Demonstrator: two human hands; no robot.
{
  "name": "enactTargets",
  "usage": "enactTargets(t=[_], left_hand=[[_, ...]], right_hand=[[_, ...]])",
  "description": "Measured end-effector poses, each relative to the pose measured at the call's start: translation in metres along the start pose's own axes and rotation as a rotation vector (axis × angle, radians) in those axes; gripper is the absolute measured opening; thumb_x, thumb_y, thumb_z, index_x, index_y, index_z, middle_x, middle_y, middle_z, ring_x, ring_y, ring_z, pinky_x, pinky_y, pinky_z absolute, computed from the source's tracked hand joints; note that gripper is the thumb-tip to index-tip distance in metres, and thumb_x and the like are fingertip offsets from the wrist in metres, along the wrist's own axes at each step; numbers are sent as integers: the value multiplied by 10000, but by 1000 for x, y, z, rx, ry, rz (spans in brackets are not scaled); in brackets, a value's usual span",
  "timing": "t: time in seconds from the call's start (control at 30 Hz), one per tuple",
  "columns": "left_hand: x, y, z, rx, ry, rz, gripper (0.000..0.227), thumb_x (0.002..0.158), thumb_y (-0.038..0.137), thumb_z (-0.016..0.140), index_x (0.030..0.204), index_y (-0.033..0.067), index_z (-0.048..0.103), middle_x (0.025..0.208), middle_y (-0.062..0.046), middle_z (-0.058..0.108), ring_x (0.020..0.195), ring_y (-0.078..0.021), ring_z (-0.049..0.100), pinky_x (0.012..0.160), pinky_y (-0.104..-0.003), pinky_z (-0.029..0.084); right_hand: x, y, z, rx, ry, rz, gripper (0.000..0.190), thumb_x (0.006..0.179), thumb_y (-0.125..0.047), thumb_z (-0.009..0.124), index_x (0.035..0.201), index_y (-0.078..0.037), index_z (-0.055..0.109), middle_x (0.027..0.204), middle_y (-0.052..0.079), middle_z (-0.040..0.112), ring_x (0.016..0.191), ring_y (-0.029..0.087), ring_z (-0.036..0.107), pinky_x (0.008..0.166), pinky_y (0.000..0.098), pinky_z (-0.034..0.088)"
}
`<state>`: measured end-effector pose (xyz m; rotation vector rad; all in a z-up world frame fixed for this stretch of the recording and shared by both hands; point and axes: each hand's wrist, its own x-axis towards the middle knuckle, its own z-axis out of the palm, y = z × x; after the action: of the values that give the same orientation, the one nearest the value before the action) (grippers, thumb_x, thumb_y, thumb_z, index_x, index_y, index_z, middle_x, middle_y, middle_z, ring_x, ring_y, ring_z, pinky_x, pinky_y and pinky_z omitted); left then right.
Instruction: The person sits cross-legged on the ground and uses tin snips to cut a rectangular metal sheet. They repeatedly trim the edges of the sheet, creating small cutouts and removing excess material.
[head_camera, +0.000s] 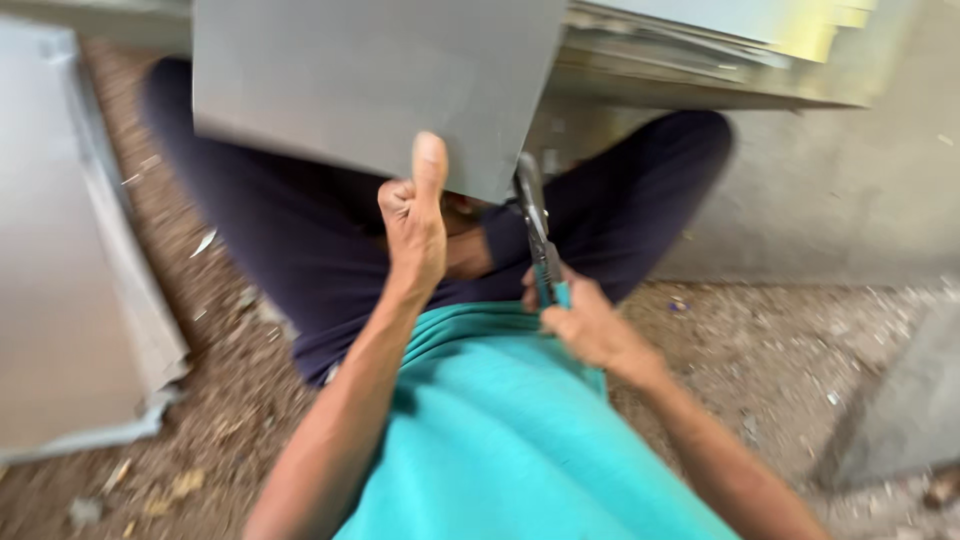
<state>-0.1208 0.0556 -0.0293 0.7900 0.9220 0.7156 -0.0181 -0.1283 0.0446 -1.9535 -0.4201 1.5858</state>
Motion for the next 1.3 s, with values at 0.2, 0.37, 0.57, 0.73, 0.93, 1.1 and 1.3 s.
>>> enactTargets(t=[0.2,0.37,0.57,0.73,0.93,1.1,1.3], left_hand=[[0,-10,34,-16,-247,-106,269,971,248,728,1057,-6,754,870,-85,769,750,-146,742,697,-266,613],[-3,-15,40,-25,-222,-80,227,980,190,754,1050,-26,758,892,-85,762,773,-143,725,727,-271,592],[-2,-11,38,-18,-239,-78,199,994,175,744,1040,-17,766,882,-75,757,760,-133,710,709,-268,584],[0,-17,38,-52,-222,-104,200,970,164,748,1052,-18,760,884,-70,757,754,-134,720,707,-259,596],[1,18,41,-74,-171,-109,215,938,142,786,1054,-37,758,924,-49,738,797,-111,692,733,-239,570],[-2,39,49,-79,264,-129,189,800,143,816,900,39,694,780,1,684,612,-90,603,502,-251,459],[-15,-29,74,-42,252,54,169,848,79,825,840,5,674,820,9,659,695,-72,588,612,-233,479]], right_hand=[[-7,22,15,197,50,-43,607,715,-98,501,1317,-23,481,1138,115,579,1068,214,596,867,388,572],[3,5,24,238,132,-82,683,677,-102,525,1351,-7,467,1136,123,573,1069,230,596,949,382,569],[3,-2,26,245,173,-65,620,676,-125,521,1284,-6,497,1068,112,569,979,203,594,902,363,575],[11,0,24,79,270,-99,296,700,-133,529,958,0,591,771,66,586,692,167,537,631,330,466],[17,-12,28,-122,421,-92,153,765,-129,578,841,-4,622,641,128,595,597,265,575,575,409,459],[6,-16,-9,-645,545,-310,198,815,-81,550,980,22,586,833,244,654,777,460,623,693,511,478],[-6,16,-5,-344,317,-150,150,752,-115,590,863,-22,629,640,158,615,605,283,618,635,394,508]])
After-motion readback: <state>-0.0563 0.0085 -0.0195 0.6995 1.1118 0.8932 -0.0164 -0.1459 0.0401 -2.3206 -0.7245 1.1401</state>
